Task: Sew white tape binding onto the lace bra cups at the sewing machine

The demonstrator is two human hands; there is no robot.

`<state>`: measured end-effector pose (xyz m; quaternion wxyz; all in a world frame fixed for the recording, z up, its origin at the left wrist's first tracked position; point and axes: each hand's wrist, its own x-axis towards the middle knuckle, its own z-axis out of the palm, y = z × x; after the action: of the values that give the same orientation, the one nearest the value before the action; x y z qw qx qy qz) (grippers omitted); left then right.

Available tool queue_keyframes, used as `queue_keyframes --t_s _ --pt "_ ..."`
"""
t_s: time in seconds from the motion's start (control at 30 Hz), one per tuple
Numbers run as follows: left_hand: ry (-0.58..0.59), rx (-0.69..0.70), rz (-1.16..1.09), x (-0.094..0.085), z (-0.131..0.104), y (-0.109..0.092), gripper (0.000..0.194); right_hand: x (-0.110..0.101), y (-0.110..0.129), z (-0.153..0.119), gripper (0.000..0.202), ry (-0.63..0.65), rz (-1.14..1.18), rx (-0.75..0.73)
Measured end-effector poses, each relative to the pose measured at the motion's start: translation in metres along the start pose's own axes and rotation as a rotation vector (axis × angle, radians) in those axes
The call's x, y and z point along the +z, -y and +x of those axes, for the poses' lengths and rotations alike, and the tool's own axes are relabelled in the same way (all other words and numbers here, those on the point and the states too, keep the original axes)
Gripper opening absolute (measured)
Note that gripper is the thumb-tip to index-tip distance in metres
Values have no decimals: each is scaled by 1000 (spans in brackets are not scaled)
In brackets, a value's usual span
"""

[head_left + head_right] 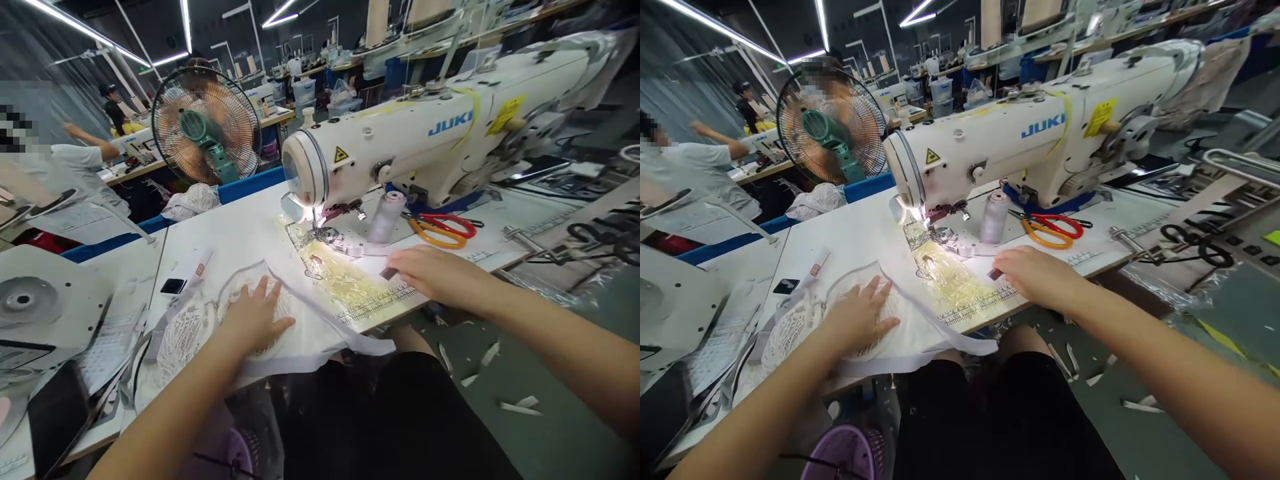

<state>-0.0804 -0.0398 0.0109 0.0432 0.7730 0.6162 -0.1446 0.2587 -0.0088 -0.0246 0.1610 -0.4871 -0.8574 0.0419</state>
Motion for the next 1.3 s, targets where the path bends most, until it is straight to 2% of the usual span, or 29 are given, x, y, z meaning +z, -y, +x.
queue_keyframes --t_s 0.1,0.2,0.3,0.53,0.67,0.77,0.8,0.87,0.97,1.0,1.07,1.17,1.3 --pt "15 2 36 -3 6 8 79 -4 0 9 19 124 -108 -4" --pt "35 -4 75 -7 7 10 80 -14 5 11 16 245 -199 75" --pt "25 -10 103 -8 6 9 79 -24 9 12 12 337 -179 167" --pt "-26 -9 121 -2 4 10 78 -22 4 14 10 363 50 392" --pt "-81 -4 121 3 2 12 76 -24 7 10 8 317 96 406" --pt "-116 9 113 5 0 12 76 -25 32 8 11 224 178 403" --pt "-121 11 107 5 -1 12 76 -23 47 9 14 165 260 400" --pt "-125 14 97 5 -2 10 76 -12 85 13 20 -29 646 405" --pt "-144 17 102 6 -5 5 77 19 148 28 20 -116 1054 333" --pt "-154 17 105 6 -6 3 77 29 165 34 19 -127 1083 311" --pt "-176 8 106 8 -11 -1 75 47 187 43 19 -173 936 318" --pt "-164 2 87 5 -19 -5 75 61 187 45 19 -200 813 343" --pt "9 147 -29 -16 -31 7 72 60 153 29 19 -169 702 320"
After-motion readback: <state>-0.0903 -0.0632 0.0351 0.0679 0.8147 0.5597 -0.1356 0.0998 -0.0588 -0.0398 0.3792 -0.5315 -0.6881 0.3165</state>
